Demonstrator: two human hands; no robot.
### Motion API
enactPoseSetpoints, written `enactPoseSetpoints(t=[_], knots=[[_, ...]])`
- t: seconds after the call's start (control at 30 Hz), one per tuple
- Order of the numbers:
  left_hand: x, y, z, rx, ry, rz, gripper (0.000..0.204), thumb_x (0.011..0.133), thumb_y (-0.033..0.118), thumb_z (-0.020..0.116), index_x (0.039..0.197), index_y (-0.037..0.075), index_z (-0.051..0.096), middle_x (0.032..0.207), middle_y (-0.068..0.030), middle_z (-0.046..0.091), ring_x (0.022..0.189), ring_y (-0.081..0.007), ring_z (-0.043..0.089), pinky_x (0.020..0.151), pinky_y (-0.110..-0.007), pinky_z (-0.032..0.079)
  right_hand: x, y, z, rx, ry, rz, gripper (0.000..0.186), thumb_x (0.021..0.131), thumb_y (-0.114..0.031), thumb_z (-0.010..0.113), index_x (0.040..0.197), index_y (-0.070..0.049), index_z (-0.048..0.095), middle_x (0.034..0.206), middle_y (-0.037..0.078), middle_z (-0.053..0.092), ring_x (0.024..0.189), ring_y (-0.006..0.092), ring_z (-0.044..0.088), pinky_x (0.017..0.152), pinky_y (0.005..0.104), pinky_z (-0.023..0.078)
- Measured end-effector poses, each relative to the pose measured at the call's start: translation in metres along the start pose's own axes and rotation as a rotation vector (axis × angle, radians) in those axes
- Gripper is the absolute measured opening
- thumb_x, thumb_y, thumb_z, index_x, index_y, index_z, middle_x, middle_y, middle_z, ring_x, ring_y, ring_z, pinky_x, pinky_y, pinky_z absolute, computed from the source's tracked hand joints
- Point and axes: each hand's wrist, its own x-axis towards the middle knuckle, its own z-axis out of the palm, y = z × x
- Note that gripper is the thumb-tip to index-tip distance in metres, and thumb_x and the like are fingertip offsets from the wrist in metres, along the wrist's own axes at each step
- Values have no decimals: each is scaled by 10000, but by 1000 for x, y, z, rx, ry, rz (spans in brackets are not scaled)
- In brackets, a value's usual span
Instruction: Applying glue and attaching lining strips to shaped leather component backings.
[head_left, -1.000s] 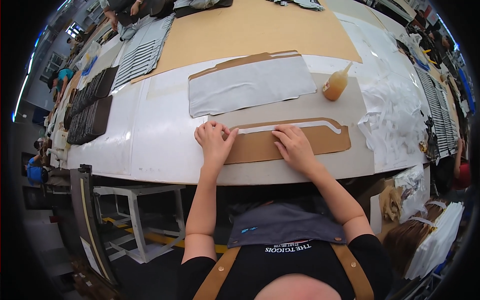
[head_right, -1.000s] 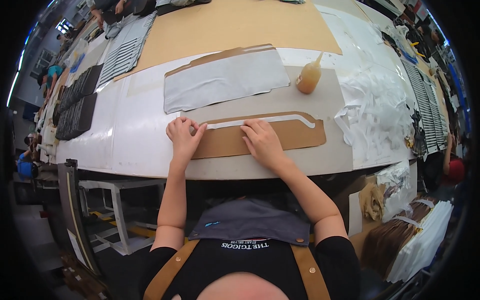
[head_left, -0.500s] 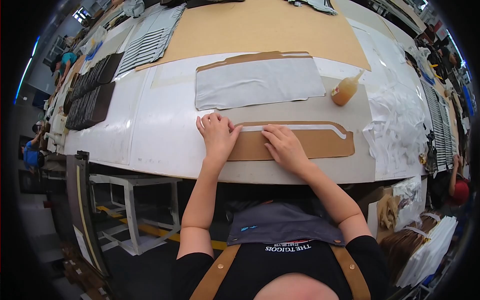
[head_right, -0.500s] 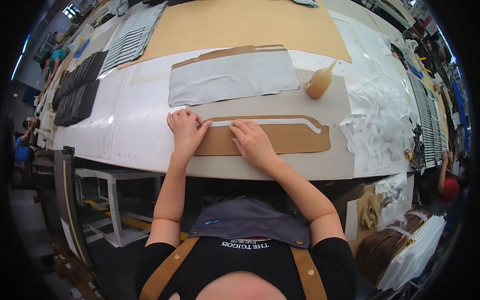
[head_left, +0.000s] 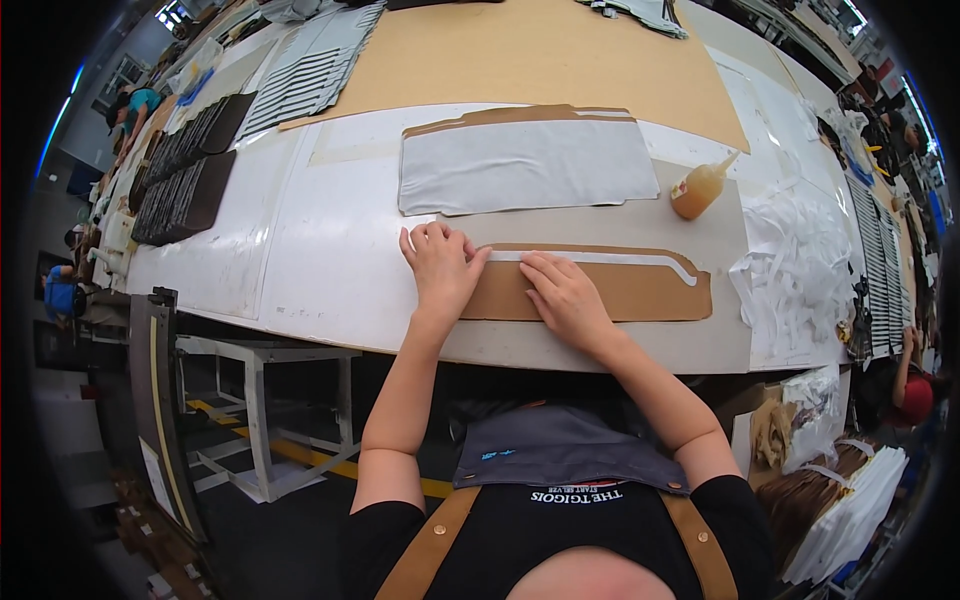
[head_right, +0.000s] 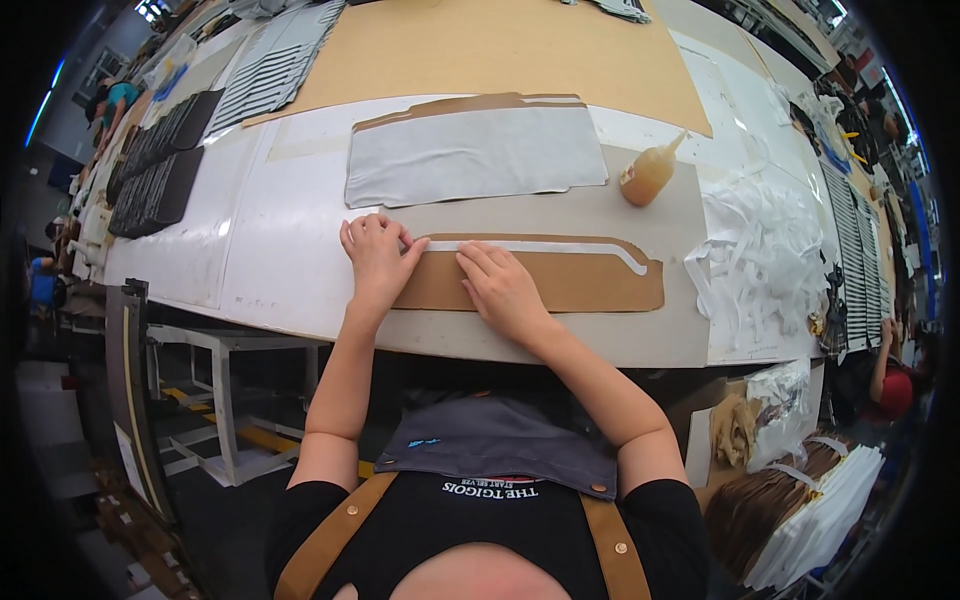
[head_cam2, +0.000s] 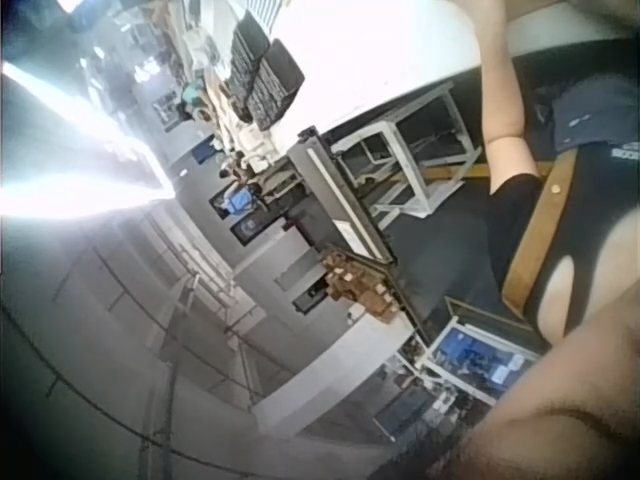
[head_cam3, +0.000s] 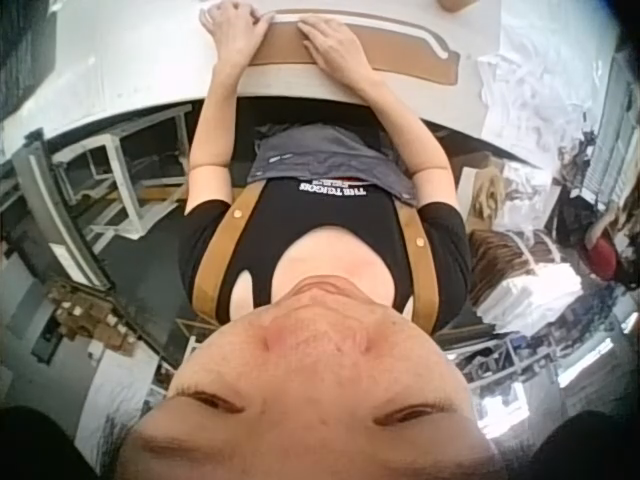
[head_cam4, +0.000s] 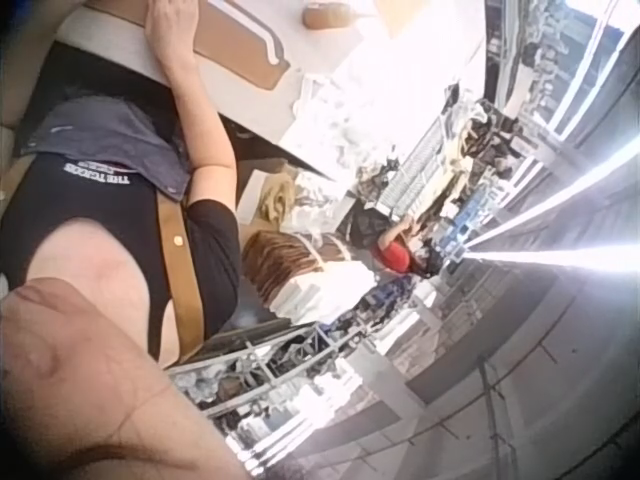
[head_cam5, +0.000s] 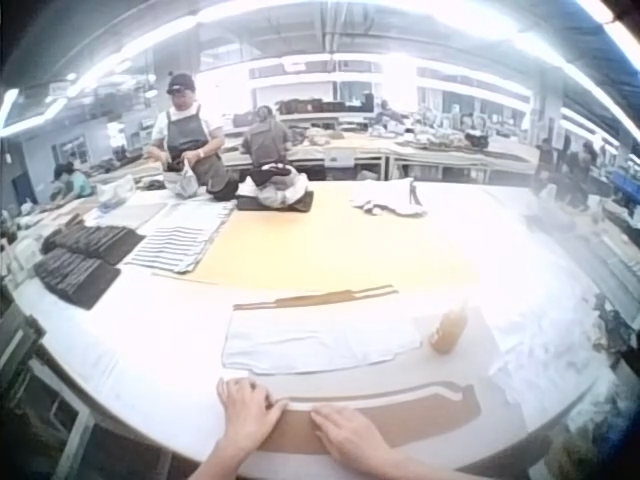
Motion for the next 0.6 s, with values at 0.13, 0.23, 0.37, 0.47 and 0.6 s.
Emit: enactPoseSetpoints(t=[0.13,0.23,0.37,0.47,0.6], knots=[[0,0,-2,20,-20,5,303,857,353,805,802,80,685,1037,-119,600,1164,-341,488,1186,-642,204,1,-1,1,-6,-1,-2,375,909,-92,671,1246,66,629,1354,178,620,1303,338,561,1121,443,439],[0,-1,-4,29,-24,0,311,860,362,802,803,79,687,1035,-121,601,1165,-343,487,1187,-643,201,6,-4,3,-7,-10,-16,385,905,-90,675,1252,68,625,1354,181,619,1303,342,561,1123,446,438],[-3,-3,-9,34,-19,-11,316,877,369,790,809,77,693,1031,-123,603,1156,-343,494,1187,-645,200,18,-9,10,29,-26,-51,393,899,-88,680,1253,71,619,1350,183,612,1304,345,558,1127,443,435],[-7,-11,-12,33,-2,-30,317,903,369,771,815,74,699,1038,-120,610,1146,-341,503,1187,-641,192,26,-12,16,59,-59,-85,399,897,-91,683,1255,73,616,1354,183,606,1307,344,556,1127,434,435],[-18,-23,-23,-66,8,-121,286,937,354,741,860,81,705,1063,-103,622,1164,-318,511,1190,-625,177,33,-18,23,76,-72,-123,405,899,-96,686,1259,73,614,1361,181,602,1310,342,555,1126,430,436]])
